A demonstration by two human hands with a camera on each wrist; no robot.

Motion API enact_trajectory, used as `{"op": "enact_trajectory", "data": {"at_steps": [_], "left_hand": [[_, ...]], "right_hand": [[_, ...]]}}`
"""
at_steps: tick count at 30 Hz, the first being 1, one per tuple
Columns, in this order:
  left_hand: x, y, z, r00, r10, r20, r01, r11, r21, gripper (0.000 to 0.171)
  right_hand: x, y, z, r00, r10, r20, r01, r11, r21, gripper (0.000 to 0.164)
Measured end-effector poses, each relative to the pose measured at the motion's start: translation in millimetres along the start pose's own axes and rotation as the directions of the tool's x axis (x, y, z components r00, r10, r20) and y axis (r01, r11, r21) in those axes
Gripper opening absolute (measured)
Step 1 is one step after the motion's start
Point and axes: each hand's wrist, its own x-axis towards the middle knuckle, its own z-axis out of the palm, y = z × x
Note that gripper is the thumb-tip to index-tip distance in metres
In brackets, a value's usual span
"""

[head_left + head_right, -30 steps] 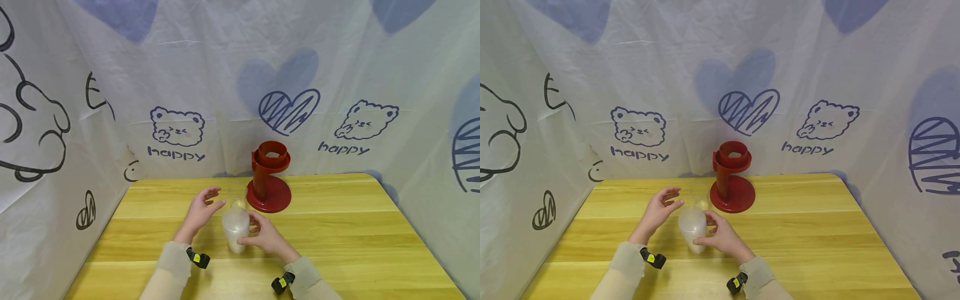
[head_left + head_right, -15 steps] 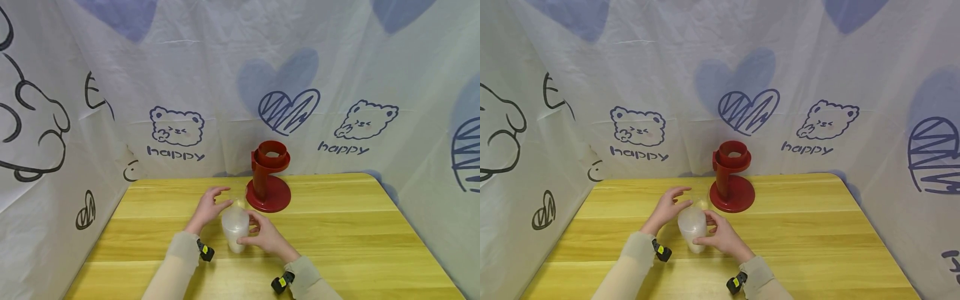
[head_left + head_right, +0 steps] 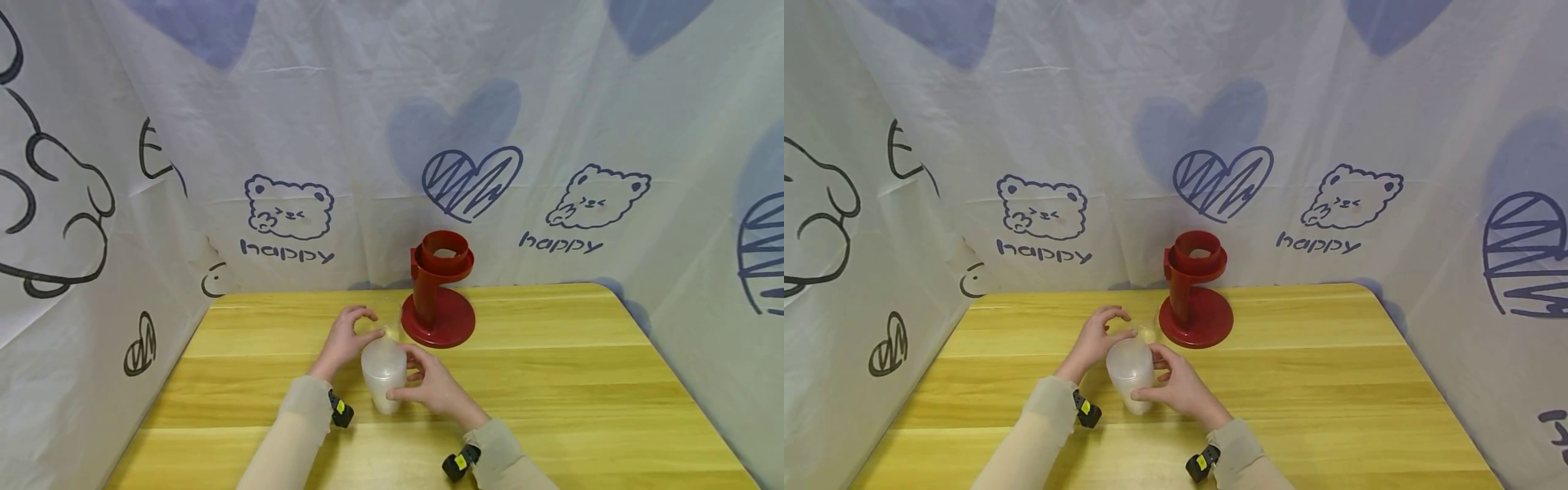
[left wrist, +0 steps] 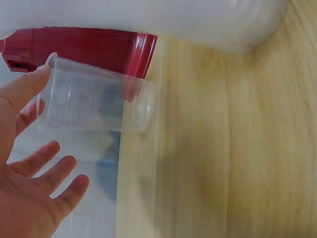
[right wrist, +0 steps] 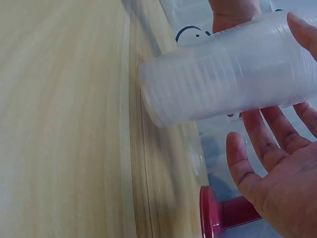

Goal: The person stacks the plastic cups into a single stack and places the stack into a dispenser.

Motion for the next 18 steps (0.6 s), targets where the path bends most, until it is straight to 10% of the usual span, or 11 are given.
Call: {"op": "enact_trajectory", "data": {"at_steps": [18], "left_hand": [[-3.7, -4.2, 0.3, 0.997, -0.010, -0.076, 0.007, 0.999, -0.036, 0.019]], "right_hand": [[-0.6, -0.1, -1.1, 1.000, -0.001, 0.007, 0.002, 1.000, -0.013, 0.075]]}}
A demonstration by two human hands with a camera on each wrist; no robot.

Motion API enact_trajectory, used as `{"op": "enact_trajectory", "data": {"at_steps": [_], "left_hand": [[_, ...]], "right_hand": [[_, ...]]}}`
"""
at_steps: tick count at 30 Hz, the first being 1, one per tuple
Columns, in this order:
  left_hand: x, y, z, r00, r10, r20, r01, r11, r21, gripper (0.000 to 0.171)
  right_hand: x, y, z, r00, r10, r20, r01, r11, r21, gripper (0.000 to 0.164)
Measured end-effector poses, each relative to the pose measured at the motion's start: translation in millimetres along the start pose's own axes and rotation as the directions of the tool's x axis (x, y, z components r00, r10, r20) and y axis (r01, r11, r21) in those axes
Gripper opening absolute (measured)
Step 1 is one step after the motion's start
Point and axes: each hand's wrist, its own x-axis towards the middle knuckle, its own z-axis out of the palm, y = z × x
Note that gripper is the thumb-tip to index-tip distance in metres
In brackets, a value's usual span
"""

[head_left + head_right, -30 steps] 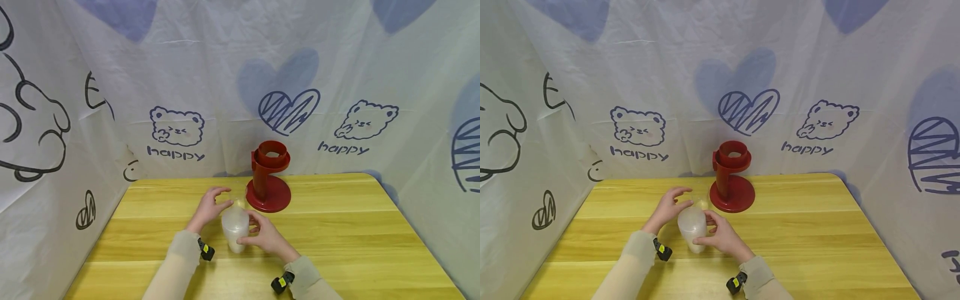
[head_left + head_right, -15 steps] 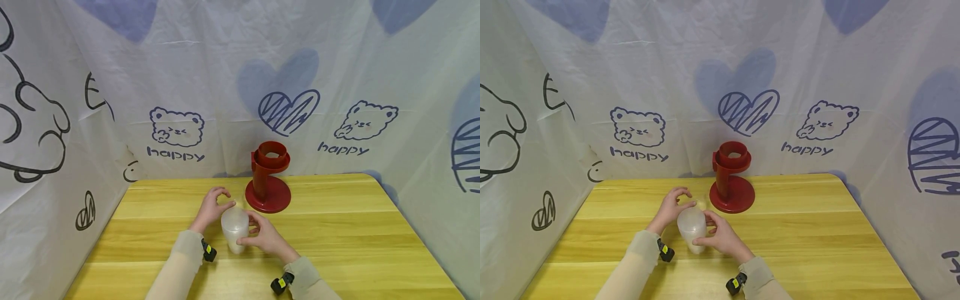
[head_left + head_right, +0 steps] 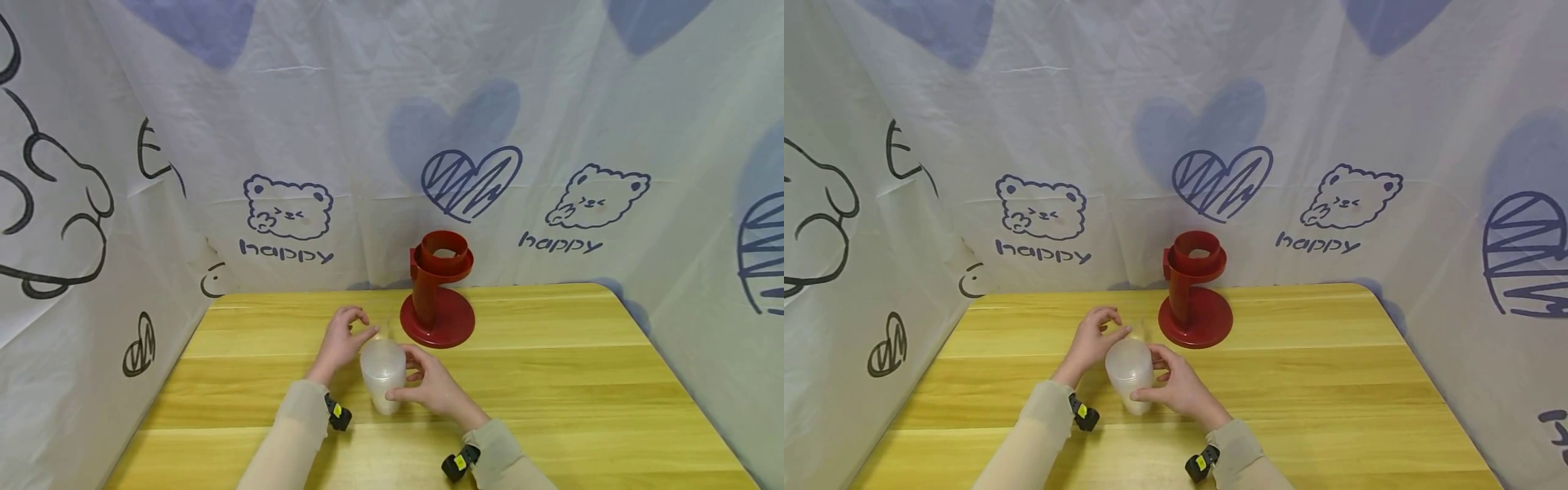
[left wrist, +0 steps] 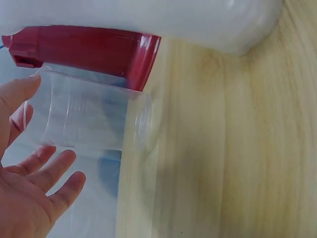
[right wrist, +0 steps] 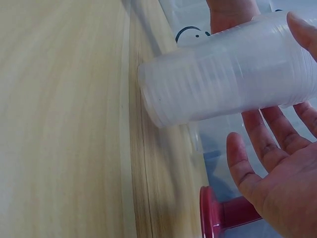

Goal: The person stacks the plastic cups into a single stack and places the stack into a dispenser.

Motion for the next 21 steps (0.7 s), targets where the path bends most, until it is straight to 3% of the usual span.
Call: {"op": "enact_trajectory", "data": {"at_steps": [12, 21], "left_hand": [[-5.1, 18.0, -21.7, 0.998, -0.060, -0.035, 0.054, 0.984, -0.168, 0.049], [-6.3, 36.7, -41.2, 0.998, 0.009, -0.069, -0.023, 0.978, -0.207, 0.069]], "right_hand": [[-0.3, 0.4, 0.8, 1.000, 0.001, -0.011, -0.001, 1.000, 0.011, 0.074], [0.1, 0.3, 0.9, 1.000, -0.003, -0.009, 0.003, 1.000, 0.022, 0.073]]}}
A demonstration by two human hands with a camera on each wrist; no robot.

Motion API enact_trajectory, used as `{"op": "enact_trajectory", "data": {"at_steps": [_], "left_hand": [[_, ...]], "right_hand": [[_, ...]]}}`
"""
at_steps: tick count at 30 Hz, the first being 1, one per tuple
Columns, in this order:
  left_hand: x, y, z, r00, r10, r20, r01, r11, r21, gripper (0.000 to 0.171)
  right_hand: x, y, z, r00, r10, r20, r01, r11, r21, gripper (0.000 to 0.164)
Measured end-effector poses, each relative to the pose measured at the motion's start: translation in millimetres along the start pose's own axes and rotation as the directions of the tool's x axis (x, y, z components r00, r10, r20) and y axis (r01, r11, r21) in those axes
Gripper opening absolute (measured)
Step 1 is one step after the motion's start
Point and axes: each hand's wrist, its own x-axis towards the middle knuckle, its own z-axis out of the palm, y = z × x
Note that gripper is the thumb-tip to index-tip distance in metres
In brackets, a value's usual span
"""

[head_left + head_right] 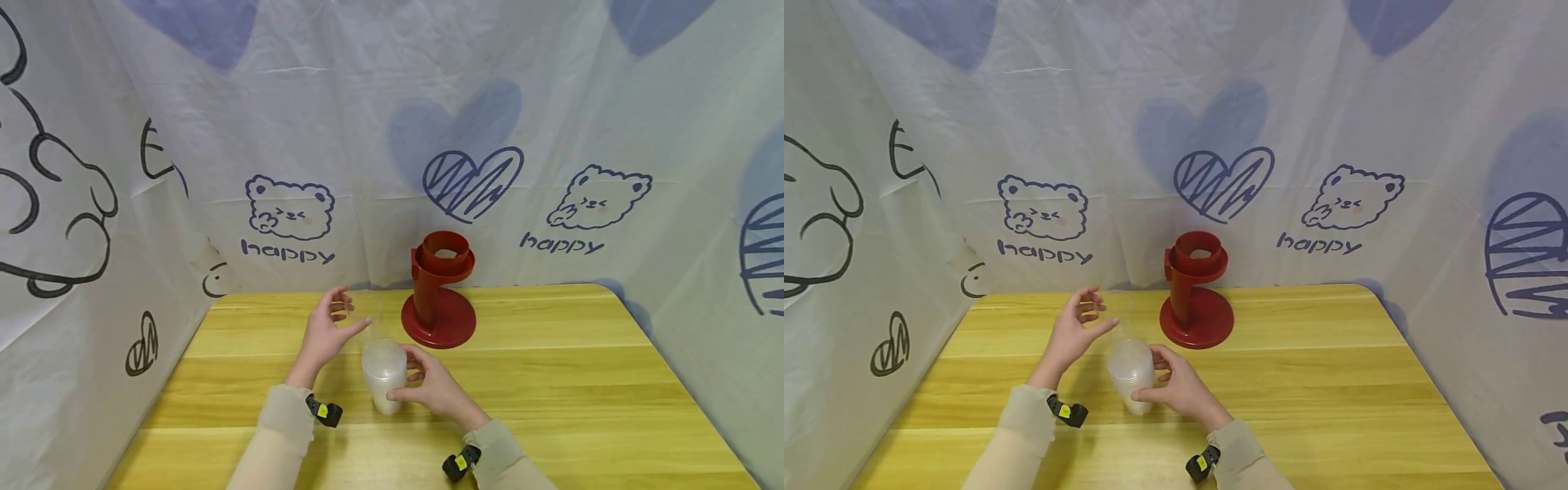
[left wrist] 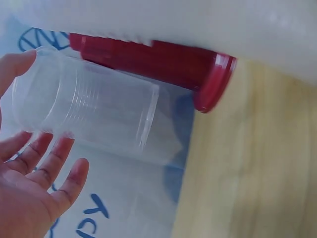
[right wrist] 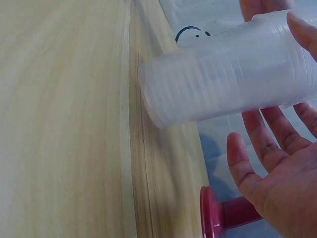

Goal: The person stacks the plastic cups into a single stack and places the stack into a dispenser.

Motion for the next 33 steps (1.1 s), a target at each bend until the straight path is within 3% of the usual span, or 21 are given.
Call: {"op": "enact_trajectory", "data": {"at_steps": [3, 8, 26, 33], "left_hand": [[-0.2, 6.9, -4.4, 0.999, 0.036, 0.014, -0.037, 0.999, 0.016, 0.074], [-2.2, 20.9, -10.3, 0.996, 0.088, 0.027, -0.088, 0.996, 0.009, 0.067], [-14.6, 67.1, -20.9, 0.988, 0.147, 0.043, -0.143, 0.986, -0.084, 0.058], [-17.5, 76.7, -23.0, 0.985, 0.162, 0.053, -0.156, 0.983, -0.098, 0.060]], "right_hand": [[0.1, 0.3, 0.1, 1.000, -0.002, -0.002, 0.002, 1.000, -0.002, 0.074], [0.1, 0.8, 0.4, 1.000, 0.000, -0.009, 0.000, 1.000, -0.015, 0.073], [-0.5, 0.8, 0.9, 1.000, 0.005, -0.008, -0.005, 1.000, -0.028, 0.073], [-0.3, 1.4, 0.6, 1.000, 0.017, -0.012, -0.017, 0.999, -0.032, 0.073]]}}
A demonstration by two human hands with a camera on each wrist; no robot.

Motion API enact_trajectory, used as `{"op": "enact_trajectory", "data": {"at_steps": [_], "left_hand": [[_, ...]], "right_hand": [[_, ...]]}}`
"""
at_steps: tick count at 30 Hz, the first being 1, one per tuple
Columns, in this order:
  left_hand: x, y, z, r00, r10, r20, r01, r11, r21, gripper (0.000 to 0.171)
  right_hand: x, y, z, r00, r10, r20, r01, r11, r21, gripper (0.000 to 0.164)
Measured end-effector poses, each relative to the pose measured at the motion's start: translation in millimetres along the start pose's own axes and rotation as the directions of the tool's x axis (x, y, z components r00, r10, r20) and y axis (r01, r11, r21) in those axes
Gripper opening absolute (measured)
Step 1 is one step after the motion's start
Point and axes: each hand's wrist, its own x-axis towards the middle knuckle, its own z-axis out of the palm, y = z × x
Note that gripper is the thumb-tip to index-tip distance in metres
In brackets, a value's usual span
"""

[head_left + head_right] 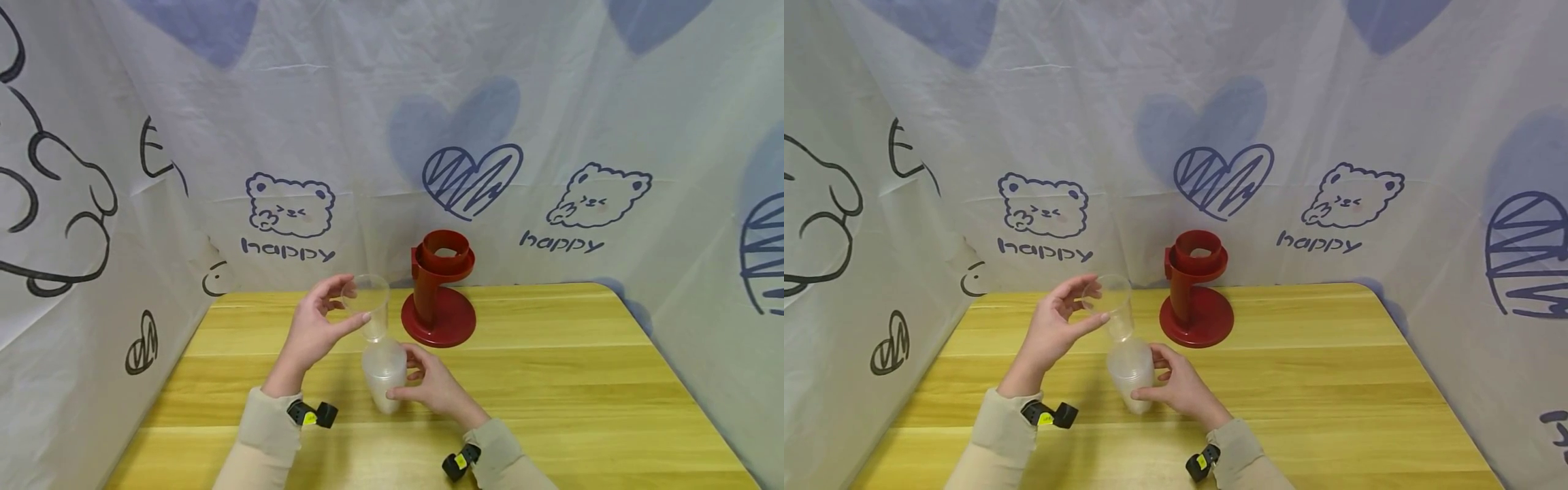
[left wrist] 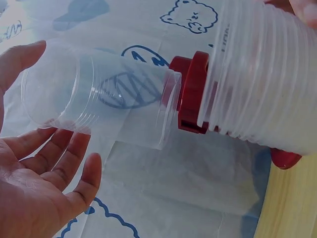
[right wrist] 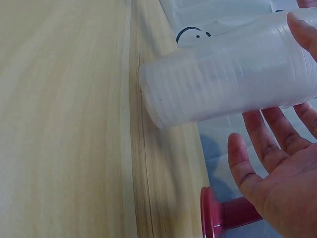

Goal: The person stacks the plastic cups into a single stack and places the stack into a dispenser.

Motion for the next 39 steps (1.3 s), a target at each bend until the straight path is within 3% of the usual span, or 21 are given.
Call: {"op": "enact_trajectory", "data": {"at_steps": [23, 39], "left_hand": [[-11.5, 0.7, -0.1, 0.986, -0.040, 0.159, 0.046, 0.998, -0.032, 0.060], [-22.6, -12.9, 2.2, 0.957, -0.076, 0.279, 0.079, 0.997, 0.000, 0.061]], "right_hand": [[1.6, -2.3, -0.3, 0.999, -0.036, 0.009, 0.036, 0.999, 0.034, 0.071], [0.8, -4.6, -0.3, 1.000, -0.023, 0.012, 0.022, 0.999, 0.031, 0.072]]}}
